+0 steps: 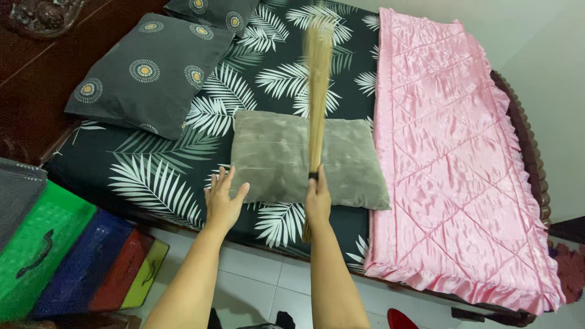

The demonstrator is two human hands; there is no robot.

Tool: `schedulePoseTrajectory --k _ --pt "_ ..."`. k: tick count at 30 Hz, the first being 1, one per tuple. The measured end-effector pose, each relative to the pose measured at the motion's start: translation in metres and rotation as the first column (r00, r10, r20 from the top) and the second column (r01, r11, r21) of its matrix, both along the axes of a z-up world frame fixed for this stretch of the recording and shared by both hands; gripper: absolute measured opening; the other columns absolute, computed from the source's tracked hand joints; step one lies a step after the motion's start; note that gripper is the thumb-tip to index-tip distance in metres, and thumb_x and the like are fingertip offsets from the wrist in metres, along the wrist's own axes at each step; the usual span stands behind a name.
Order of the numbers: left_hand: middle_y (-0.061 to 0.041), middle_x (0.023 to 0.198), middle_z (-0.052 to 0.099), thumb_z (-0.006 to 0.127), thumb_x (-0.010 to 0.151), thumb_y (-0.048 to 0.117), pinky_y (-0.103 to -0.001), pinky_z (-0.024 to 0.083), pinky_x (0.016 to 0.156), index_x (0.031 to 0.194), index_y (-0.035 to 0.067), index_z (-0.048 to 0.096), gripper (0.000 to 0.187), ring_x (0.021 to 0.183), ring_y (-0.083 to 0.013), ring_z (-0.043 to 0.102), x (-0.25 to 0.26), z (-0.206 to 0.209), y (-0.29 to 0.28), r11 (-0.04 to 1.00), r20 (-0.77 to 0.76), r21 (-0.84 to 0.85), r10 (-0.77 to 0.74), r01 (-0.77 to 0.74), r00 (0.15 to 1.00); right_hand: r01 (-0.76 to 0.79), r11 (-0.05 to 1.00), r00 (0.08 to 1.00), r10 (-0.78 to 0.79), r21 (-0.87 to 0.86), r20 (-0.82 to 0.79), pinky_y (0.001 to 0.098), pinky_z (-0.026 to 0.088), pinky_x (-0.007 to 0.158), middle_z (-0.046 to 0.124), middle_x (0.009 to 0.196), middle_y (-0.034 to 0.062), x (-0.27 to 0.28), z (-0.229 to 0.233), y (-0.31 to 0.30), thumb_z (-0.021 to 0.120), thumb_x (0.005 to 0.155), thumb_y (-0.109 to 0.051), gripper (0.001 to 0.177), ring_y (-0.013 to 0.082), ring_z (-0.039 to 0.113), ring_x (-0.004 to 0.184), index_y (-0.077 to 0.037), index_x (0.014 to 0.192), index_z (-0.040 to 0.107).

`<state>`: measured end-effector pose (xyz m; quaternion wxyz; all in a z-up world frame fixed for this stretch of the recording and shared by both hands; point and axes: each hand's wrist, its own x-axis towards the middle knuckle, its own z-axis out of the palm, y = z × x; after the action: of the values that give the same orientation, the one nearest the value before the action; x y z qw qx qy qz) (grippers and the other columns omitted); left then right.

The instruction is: The person hits a pillow with a stick, then picks up a pillowcase and inserts the pillow into it.

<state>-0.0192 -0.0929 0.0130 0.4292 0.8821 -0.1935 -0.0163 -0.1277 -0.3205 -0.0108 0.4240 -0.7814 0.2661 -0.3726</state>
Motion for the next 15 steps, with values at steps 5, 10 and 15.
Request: schedulePoseTrajectory --k 5,10,15 --pt "-0.015 0.166 0.029 0.063 0.091 0.051 -0.059 0.009 0.121 0.155 0.019 0.044 0.073 0.155 -0.0365 0.018 0.012 -0.010 0.014 0.999 0.013 0.029 -0.019 0.019 1.000 0.085 0.954 0.971 -0.144 0.288 0.193 0.0319 0.047 0.060 0.064 0.097 0.0113 0.016 0.068 0.036 0.054 0.102 -0.014 0.062 0.0167 0.048 0.065 -0.020 0.161 0.035" --pt "-0.014 0.166 0.030 0.063 0.093 0.051 -0.060 0.008 0.122 0.154 0.020 0.046 0.070 0.156 -0.0371 0.018 0.018 -0.016 0.024 0.999 -0.020 0.037 -0.039 0.040 0.999 0.144 0.984 0.990 -0.144 -0.106 0.013 0.0432 0.054 0.080 0.065 0.127 0.0304 0.010 -0.028 0.062 0.050 0.103 -0.010 0.069 0.0427 0.068 0.098 -0.014 0.166 0.022" --pt "-0.015 0.166 0.029 0.062 0.093 0.050 -0.059 0.009 0.122 0.154 0.020 0.046 0.070 0.156 -0.0376 0.017 0.032 -0.016 0.040 0.998 -0.048 0.038 -0.050 0.052 0.998 0.168 0.953 0.573 0.114 0.252 -0.811 0.0493 0.049 0.097 0.068 0.122 0.0280 -0.020 -0.125 0.079 0.046 0.104 -0.033 0.065 0.0447 0.065 0.111 -0.035 0.164 0.020"
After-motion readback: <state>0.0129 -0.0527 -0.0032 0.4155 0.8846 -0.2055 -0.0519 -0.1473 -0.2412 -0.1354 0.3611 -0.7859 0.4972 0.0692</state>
